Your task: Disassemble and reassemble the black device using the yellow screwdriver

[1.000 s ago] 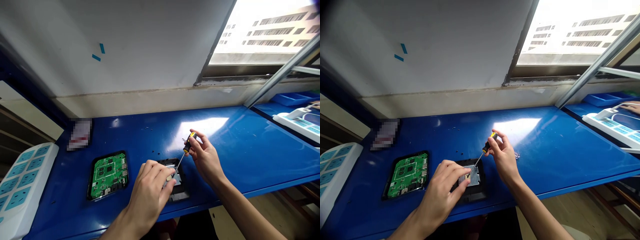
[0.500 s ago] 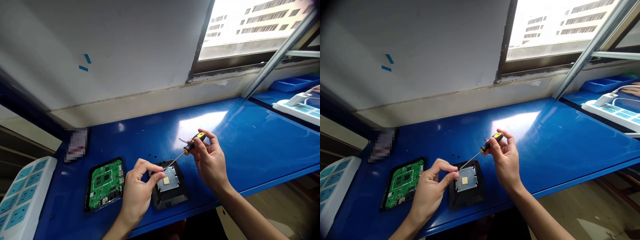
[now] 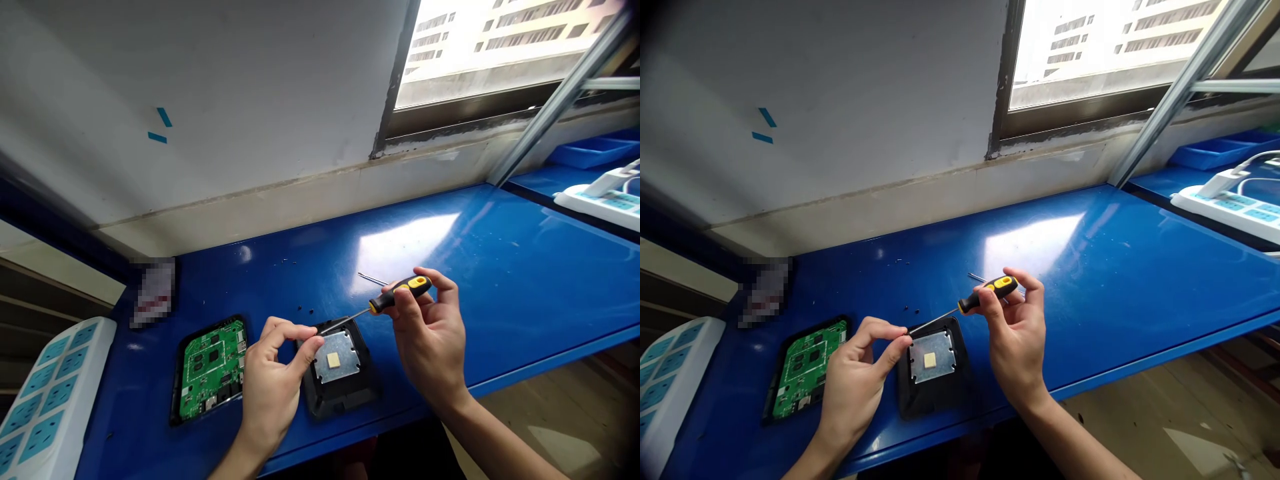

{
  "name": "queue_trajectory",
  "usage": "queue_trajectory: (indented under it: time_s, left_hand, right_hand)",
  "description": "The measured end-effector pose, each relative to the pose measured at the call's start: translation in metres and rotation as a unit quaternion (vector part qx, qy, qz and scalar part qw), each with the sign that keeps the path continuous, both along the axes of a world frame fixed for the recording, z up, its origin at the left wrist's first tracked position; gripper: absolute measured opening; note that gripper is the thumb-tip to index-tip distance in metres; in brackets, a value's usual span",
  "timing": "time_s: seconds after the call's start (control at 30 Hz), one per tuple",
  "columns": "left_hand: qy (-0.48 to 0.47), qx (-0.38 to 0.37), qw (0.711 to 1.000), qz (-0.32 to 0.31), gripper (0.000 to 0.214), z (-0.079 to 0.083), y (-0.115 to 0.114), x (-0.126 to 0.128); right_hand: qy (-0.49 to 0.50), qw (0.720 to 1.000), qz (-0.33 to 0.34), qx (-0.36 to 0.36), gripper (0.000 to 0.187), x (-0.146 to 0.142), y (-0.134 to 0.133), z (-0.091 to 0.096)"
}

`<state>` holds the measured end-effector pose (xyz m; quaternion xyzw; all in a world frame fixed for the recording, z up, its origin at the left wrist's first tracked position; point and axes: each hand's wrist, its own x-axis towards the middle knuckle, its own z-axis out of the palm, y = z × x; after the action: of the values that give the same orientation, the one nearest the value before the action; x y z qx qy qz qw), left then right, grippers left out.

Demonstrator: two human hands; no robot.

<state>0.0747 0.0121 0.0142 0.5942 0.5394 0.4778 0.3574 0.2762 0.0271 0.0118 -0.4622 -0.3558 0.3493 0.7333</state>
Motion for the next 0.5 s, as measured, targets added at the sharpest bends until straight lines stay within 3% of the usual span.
queue_trajectory:
  time_s: [0.13,0.3,0.43,0.5]
  left_hand:
    - [0.009,-0.004,1.000,-0.009,0.008,0.000,0.001,0.002]
    - [0.039,-0.018,0.999,-0.032,0.031,0.002,-0.003,0.000]
    - [0.154,0.021,0.987,-0.048,0.034,-0.002,-0.015,-0.011]
    - [0.226,0.056,0.969,-0.085,0.048,-0.007,-0.022,-0.016]
  right_hand:
    - [0.013,1.000,-0.007,0.007,0.042,-0.002,-0.004,-0.006]
    - [0.006,1.000,-0.015,0.002,0.046,0.009,0.004,-0.005]
    - [-0.098,0.995,0.005,0.002,0.047,0.026,0.013,0.012]
    - [-0.172,0.984,0.032,0.014,0.045,0.032,0.016,0.022]
